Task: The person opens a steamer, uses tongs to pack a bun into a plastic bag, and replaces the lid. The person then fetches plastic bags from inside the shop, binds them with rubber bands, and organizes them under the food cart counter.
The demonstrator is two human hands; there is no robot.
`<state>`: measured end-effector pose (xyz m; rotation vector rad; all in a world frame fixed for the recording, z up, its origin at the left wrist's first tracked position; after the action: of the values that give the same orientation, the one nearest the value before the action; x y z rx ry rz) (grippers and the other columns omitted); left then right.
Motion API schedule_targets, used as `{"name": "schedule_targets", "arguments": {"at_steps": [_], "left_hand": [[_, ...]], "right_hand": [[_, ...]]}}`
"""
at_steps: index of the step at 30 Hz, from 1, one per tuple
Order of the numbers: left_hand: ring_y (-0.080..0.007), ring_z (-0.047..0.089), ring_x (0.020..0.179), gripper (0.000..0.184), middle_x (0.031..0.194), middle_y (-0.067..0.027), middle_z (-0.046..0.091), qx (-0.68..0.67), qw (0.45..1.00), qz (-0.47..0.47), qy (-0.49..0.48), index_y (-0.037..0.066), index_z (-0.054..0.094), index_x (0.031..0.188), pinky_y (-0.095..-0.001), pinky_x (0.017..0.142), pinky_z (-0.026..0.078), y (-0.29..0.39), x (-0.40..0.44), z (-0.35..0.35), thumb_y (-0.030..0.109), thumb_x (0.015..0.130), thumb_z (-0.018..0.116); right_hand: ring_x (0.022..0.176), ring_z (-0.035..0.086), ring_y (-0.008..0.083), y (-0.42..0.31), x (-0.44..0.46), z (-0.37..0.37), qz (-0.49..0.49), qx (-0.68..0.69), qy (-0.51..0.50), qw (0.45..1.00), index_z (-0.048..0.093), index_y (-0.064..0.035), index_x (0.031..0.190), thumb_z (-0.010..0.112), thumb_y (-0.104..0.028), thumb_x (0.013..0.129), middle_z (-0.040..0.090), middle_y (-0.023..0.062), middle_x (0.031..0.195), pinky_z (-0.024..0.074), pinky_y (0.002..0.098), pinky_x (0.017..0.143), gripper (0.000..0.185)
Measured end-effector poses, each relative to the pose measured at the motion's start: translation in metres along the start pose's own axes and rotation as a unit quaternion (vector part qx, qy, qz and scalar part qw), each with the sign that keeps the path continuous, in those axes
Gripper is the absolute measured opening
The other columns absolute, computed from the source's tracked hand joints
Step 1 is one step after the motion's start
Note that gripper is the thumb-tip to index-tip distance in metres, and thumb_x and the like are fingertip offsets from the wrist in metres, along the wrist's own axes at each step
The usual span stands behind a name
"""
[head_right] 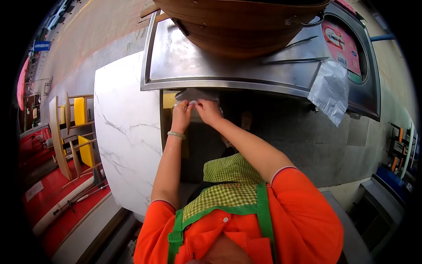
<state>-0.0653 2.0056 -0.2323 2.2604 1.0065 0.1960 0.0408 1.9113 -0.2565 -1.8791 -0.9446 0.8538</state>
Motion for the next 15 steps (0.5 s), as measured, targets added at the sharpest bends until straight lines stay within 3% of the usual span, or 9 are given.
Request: {"name": "schedule_targets", "arguments": {"at_steps": [1,3,6,15], "left_hand": [[-0.0381,0.06,0.073,0.013,0.08,-0.0205,0.064,-0.002,1.0,-0.004,-0.001,-0.002,0.065,0.089,-0.0398,0.066,0.048,-0.006,0.011,0.005,0.011,0.084,0.062],[-0.0407,0.061,0.085,0.016,0.092,-0.0225,0.065,-0.055,0.992,0.057,0.095,-0.002,0.065,0.09,-0.0437,0.073,0.049,-0.011,0.029,0.007,0.011,0.085,0.06],[-0.0407,0.06,0.086,0.015,0.092,-0.0226,0.065,-0.056,0.987,0.069,0.137,-0.002,0.067,0.089,-0.0451,0.075,0.048,-0.027,0.049,0.015,0.01,0.083,0.06],[-0.0408,0.061,0.083,0.016,0.09,-0.0217,0.066,-0.033,0.991,0.074,0.109,0.0,0.068,0.089,-0.0463,0.073,0.048,-0.029,0.055,0.014,0.01,0.082,0.058]], "right_hand": [[0.076,0.063,0.0357,0.004,0.013,0.005,-0.008,-0.029,0.02,0.999,0.063,-0.0028,0.093,0.061,-0.024,0.086,0.066,0.0161,0.085,0.0497,0.0404,0.067,0.023],[0.08,0.063,0.0384,0.014,0.036,0.018,-0.013,-0.06,0.035,0.998,0.064,-0.0032,0.095,0.059,-0.026,0.086,0.066,0.0181,0.09,0.0499,0.0431,0.07,0.024],[0.095,0.059,0.0413,0.02,0.057,0.025,-0.07,-0.097,0.134,0.984,0.064,-0.0039,0.1,0.057,-0.028,0.086,0.063,0.0229,0.101,0.0474,0.047,0.083,0.029],[0.093,0.058,0.043,0.024,0.055,0.028,-0.089,-0.134,0.193,0.968,0.064,-0.0038,0.1,0.056,-0.028,0.087,0.063,0.0236,0.099,0.0469,0.049,0.083,0.029]]}}
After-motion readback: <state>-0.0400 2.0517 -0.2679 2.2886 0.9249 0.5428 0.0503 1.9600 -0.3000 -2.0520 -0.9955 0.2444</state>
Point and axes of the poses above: each hand's wrist, its own x-axis towards the middle knuckle, its own z-axis out of the palm, y = z × x, the point moved 3 cm from there along x, towards the middle knuckle
